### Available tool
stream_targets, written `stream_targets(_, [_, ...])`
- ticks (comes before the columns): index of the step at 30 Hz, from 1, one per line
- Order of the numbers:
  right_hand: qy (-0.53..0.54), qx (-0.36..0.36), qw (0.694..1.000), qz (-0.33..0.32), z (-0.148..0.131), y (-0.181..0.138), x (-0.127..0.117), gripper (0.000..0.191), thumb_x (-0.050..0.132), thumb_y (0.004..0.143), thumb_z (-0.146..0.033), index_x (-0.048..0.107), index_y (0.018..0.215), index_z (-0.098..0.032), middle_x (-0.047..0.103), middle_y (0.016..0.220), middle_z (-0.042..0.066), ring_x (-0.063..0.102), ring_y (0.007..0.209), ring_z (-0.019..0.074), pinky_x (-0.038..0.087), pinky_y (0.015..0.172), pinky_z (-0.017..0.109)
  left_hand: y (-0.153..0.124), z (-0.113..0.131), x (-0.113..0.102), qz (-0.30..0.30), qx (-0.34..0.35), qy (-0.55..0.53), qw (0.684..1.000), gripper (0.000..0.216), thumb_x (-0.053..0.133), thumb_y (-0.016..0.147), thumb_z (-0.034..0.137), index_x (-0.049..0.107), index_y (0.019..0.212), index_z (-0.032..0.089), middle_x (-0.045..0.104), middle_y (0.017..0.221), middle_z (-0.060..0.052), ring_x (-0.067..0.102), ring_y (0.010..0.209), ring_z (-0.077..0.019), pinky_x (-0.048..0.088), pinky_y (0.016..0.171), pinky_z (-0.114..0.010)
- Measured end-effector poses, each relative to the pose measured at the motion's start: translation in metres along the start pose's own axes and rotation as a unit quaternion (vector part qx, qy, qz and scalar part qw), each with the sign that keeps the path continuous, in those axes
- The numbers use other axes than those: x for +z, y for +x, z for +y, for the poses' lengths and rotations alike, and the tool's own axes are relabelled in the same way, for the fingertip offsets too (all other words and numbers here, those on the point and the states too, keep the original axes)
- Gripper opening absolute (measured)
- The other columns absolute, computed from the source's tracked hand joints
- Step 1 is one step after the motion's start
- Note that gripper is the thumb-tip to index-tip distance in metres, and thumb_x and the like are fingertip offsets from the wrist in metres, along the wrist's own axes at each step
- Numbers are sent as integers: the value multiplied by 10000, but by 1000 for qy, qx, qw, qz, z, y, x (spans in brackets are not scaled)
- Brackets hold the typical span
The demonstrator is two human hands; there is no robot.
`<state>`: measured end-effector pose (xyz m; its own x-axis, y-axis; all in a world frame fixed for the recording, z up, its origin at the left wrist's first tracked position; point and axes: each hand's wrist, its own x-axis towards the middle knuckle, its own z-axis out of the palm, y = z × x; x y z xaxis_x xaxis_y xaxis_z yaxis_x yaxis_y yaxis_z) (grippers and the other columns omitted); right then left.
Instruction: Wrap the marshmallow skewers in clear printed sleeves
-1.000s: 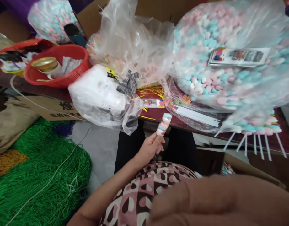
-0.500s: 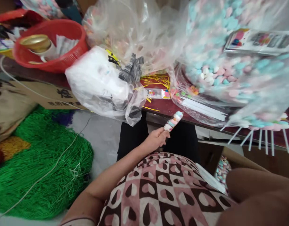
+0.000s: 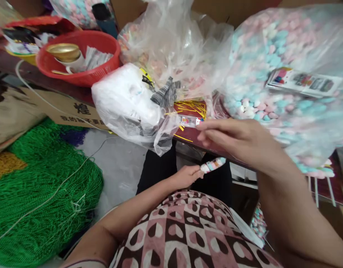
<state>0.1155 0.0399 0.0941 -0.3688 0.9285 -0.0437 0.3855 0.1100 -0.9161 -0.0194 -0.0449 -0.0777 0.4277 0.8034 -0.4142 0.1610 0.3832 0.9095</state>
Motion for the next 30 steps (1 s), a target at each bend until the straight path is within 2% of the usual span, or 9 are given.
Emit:
stream_targets(1, [-62, -17, 998, -28, 6, 16, 5, 99, 696, 801, -237, 769, 865, -217, 738, 836, 8, 668, 819, 206, 502, 776, 331, 1, -2, 0, -12, 25, 35, 999, 233, 541, 882, 372, 638, 800, 176, 521, 636, 47, 479, 653, -103, 360, 637, -216])
stream_targets(3, [-202, -48, 975, -80, 24, 45, 17, 133, 642, 794, -183, 767, 773, -223, 738, 755, -2, 661, 762, 198, 468, 733, 308, 2, -5, -1, -23, 61, 94, 994, 273, 472, 923, 374, 634, 827, 176, 543, 687, 36, 499, 686, -107, 367, 660, -217])
stream_targets(5, [-263, -48, 956, -119, 41, 65, 31, 142, 624, 790, -176, 750, 740, -218, 734, 735, 5, 646, 720, 180, 438, 681, 282, 3, -7, -1, -22, 72, 123, 990, 297, 436, 942, 378, 630, 846, 175, 562, 725, 28, 514, 708, -111, 371, 669, -216])
stream_targets(8, [-316, -48, 936, -151, 54, 74, 46, 121, 620, 779, -188, 714, 706, -210, 723, 745, 13, 619, 697, 161, 393, 627, 263, 2, -7, -2, -22, 68, 138, 988, 310, 420, 950, 380, 628, 849, 173, 557, 721, 28, 519, 702, -113, 366, 667, -217])
stream_targets(19, [-397, -40, 900, -178, 49, 80, 55, 116, 572, 788, -216, 627, 687, -201, 657, 706, 16, 530, 630, 136, 292, 572, 272, 1, -2, -4, -36, 58, 144, 987, 287, 453, 941, 372, 637, 846, 173, 563, 711, 31, 520, 696, -110, 371, 661, -209])
stream_targets(24, [-434, -17, 890, -143, 52, 81, 48, 114, 554, 800, -184, 666, 785, -198, 674, 724, 18, 545, 631, 141, 305, 576, 261, 2, -3, -3, -38, 49, 161, 985, 315, 416, 952, 384, 637, 880, 171, 546, 711, 33, 512, 697, -107, 363, 653, -204])
stream_targets(30, [-450, -15, 881, -144, 53, 79, 41, 155, 550, 814, -173, 687, 881, -201, 726, 828, 27, 622, 716, 158, 366, 625, 253, 2, -1, -3, -48, 40, 166, 984, 321, 417, 950, 387, 643, 888, 168, 555, 717, 31, 517, 707, -109, 369, 661, -203])
